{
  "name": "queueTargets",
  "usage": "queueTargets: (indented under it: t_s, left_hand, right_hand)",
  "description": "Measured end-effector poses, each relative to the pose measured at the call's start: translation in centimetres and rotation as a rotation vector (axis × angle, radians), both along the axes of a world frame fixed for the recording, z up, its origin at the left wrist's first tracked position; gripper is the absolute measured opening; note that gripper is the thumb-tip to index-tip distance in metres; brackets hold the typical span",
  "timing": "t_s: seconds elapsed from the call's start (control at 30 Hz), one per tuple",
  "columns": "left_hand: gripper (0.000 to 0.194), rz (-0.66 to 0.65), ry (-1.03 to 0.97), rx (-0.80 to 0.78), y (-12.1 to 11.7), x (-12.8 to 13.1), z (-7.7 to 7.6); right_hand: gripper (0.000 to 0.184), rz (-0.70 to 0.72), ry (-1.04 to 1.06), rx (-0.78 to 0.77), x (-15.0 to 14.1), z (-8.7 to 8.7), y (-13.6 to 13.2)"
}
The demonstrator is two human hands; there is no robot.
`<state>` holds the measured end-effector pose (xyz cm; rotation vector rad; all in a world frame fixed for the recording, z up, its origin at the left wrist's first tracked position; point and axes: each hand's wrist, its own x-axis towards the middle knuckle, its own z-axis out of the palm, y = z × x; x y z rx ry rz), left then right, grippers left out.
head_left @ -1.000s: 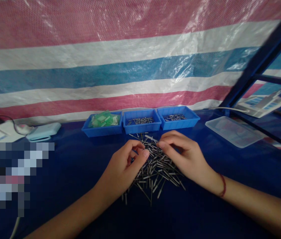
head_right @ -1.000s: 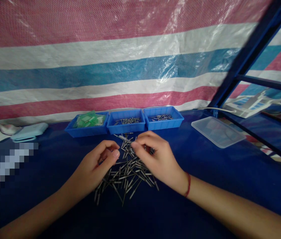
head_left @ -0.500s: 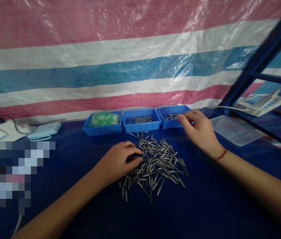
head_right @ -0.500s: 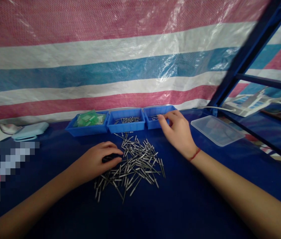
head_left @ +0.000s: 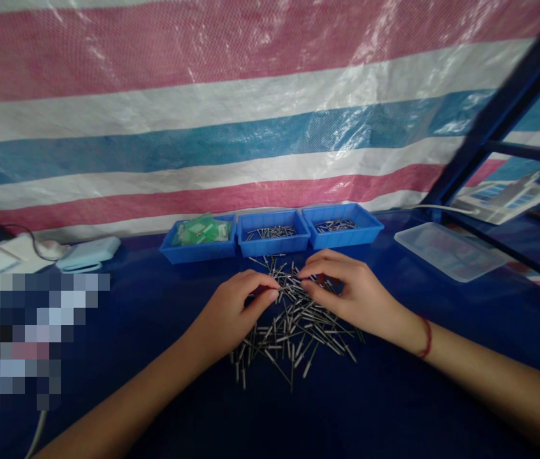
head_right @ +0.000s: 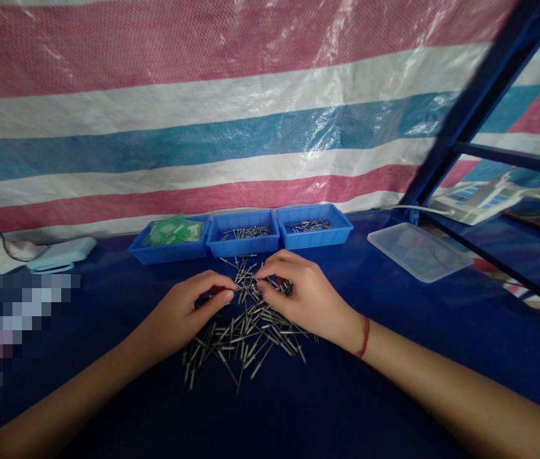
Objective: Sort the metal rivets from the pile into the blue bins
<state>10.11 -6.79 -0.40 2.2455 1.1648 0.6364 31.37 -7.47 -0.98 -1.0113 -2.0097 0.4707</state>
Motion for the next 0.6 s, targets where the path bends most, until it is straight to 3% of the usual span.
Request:
queueTargets:
  t_s: [0.3, 0.6]
  left_hand:
    - [0.029, -0.007, -0.215, -0.338, -1.2, 0.8, 0.4]
    - [0.026, 0.026, -0.255, -0.341, -1.6, 1.2, 0.2]
  right_hand:
    - [0.008, 0.081, 0.255, -0.15, -1.3, 0.1, -1.4]
    - [0.009, 0.084, 0.266, -0.13, -1.4, 0.4, -1.9]
